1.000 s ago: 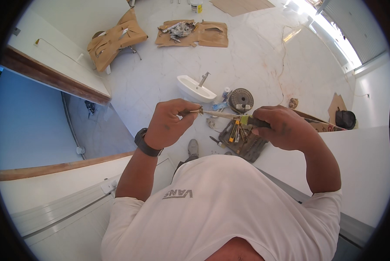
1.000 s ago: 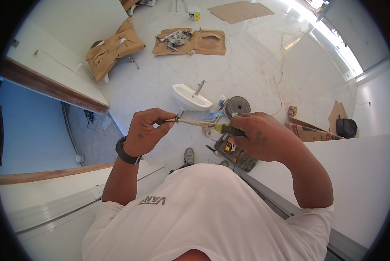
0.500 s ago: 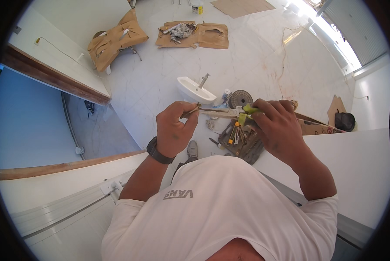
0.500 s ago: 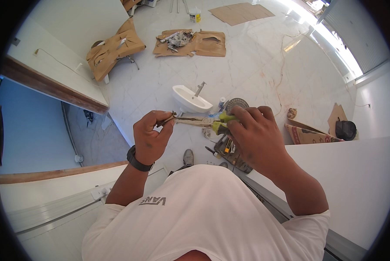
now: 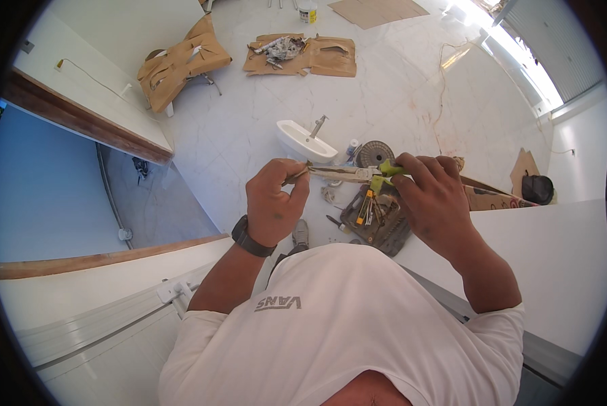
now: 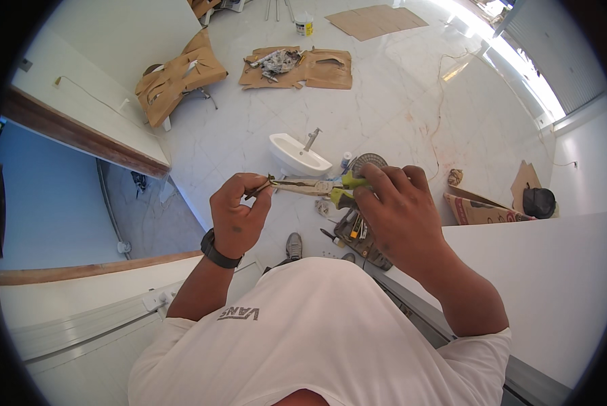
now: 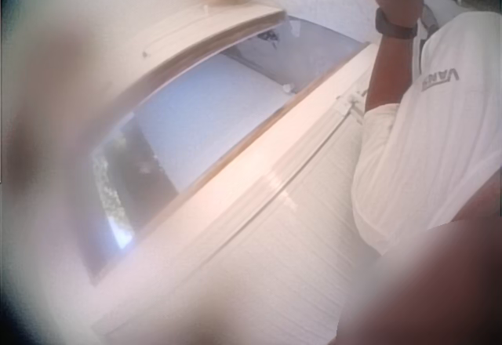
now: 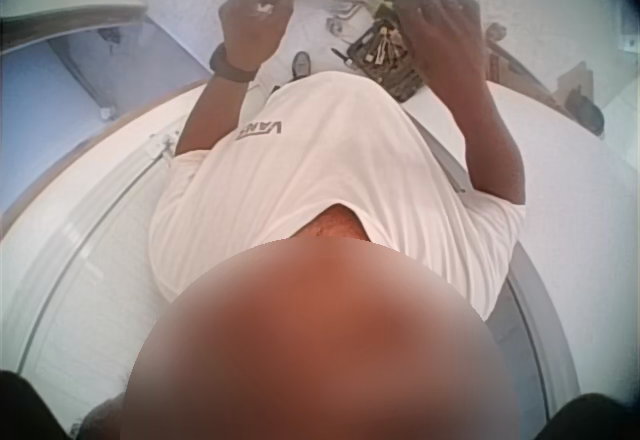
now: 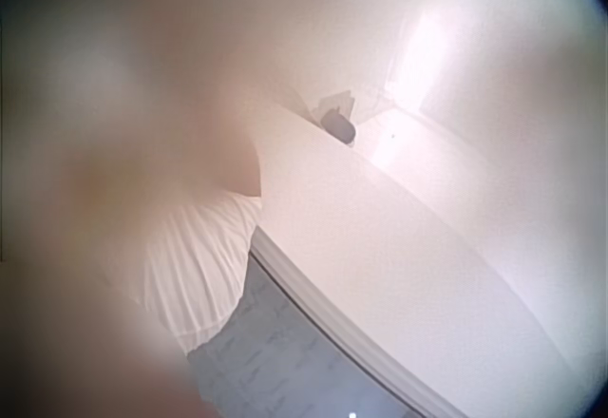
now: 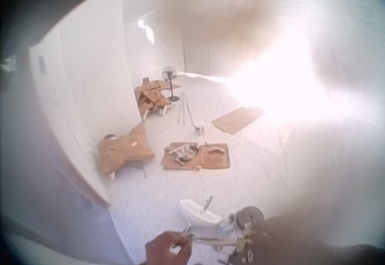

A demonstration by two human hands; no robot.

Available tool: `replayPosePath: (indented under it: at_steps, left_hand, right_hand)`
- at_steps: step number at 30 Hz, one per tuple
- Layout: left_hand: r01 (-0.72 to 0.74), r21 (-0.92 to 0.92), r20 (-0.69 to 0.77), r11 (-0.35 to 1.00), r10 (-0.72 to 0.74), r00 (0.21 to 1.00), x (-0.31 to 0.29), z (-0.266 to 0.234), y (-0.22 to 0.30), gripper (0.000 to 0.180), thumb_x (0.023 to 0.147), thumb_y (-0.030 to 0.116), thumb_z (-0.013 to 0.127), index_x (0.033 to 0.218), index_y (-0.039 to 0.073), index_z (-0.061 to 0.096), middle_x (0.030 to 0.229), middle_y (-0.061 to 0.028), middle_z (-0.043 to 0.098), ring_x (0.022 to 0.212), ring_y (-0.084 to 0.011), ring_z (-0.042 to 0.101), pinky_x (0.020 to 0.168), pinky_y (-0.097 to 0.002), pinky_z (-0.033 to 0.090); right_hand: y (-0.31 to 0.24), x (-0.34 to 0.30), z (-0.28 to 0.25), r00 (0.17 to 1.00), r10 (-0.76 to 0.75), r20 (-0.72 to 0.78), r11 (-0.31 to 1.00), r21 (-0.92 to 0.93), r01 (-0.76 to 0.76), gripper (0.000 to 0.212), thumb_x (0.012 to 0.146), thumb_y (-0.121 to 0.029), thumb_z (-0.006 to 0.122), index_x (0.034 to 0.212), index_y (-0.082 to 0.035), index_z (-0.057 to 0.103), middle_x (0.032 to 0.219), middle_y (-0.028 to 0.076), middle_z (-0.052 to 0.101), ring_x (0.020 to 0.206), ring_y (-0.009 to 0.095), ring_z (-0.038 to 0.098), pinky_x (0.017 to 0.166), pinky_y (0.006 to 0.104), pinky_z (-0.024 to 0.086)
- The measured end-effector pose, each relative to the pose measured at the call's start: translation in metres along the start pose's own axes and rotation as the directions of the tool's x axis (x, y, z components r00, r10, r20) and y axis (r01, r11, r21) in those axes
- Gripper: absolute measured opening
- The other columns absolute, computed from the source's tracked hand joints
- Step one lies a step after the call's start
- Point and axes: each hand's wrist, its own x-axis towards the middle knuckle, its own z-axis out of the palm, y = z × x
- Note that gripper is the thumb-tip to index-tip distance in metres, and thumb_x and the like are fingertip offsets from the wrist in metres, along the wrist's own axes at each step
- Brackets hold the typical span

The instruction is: The person drills holes into a marble-patterned wall, then hammers wall anchors into the holes. They later use pliers to adjust a small metal component on the floor.

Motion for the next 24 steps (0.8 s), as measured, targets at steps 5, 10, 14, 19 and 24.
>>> replayPosePath:
  at_steps: [5, 10, 14, 19, 24]
  left_hand:
    - [-0.004, 0.008, 0.0, 1.0, 0.004, 1.0, 0.0002, 0.0009, -0.0001, 0.011, 0.087, -0.001, 0.074, 0.097, 0.0, 0.068, 0.093, -0.0144, 0.075, 0.08, -0.0235, 0.074, 0.074, -0.0333, 0.06]
    - [0.003, 0.004, 0.005, 1.0, -0.003, 1.0, 0.0002, 0.0026, 0.0003, 0.011, 0.087, -0.001, 0.074, 0.096, 0.0, 0.068, 0.093, -0.0142, 0.074, 0.08, -0.0241, 0.074, 0.074, -0.0336, 0.06]
    - [0.012, -0.001, 0.013, 1.0, -0.012, 1.0, 0.0003, 0.0032, 0.0, 0.011, 0.087, 0.0, 0.074, 0.096, 0.001, 0.068, 0.093, -0.0138, 0.074, 0.08, -0.0246, 0.074, 0.074, -0.0339, 0.06]
    - [0.015, 0.004, 0.017, 1.0, -0.016, 1.0, 0.0009, 0.0033, -0.0011, 0.011, 0.087, 0.0, 0.074, 0.096, 0.001, 0.068, 0.093, -0.0133, 0.074, 0.079, -0.0246, 0.074, 0.074, -0.0343, 0.06]
    - [0.011, 0.013, 0.014, 1.0, -0.012, 1.0, 0.0004, 0.0035, -0.0007, 0.011, 0.087, 0.0, 0.074, 0.096, 0.001, 0.068, 0.092, -0.0134, 0.074, 0.079, -0.0246, 0.074, 0.074, -0.0343, 0.059]
  right_hand:
    - [0.0004, -0.0006, 0.0004, 1.0, 0.002, 0.003, 1.0, 0.001, -0.002, 0.026, 0.08, -0.012, 0.082, 0.102, -0.009, 0.068, 0.125, 0.005, 0.064, 0.116, 0.023, 0.061, 0.1, 0.0427, 0.042]
    - [0.0009, -0.0011, -0.0002, 1.0, -0.005, -0.001, 1.0, -0.001, 0.005, 0.027, 0.08, -0.013, 0.082, 0.103, -0.009, 0.068, 0.124, 0.006, 0.064, 0.113, 0.024, 0.061, 0.099, 0.0426, 0.042]
    - [0.0009, -0.002, -0.0019, 1.0, -0.008, 0.016, 1.0, -0.02, 0.008, 0.028, 0.08, -0.013, 0.083, 0.103, -0.008, 0.068, 0.124, 0.007, 0.063, 0.113, 0.024, 0.062, 0.099, 0.0427, 0.042]
    - [0.0002, -0.0025, -0.0031, 1.0, -0.009, 0.018, 1.0, 0.004, 0.009, 0.02, 0.084, -0.007, 0.072, 0.103, -0.005, 0.069, 0.125, 0.012, 0.063, 0.114, 0.026, 0.062, 0.099, 0.0422, 0.042]
    - [0.0006, -0.002, -0.0029, 1.0, -0.009, 0.017, 1.0, 0.024, 0.009, 0.02, 0.084, -0.007, 0.072, 0.104, -0.005, 0.069, 0.126, 0.012, 0.063, 0.114, 0.026, 0.062, 0.099, 0.0423, 0.043]
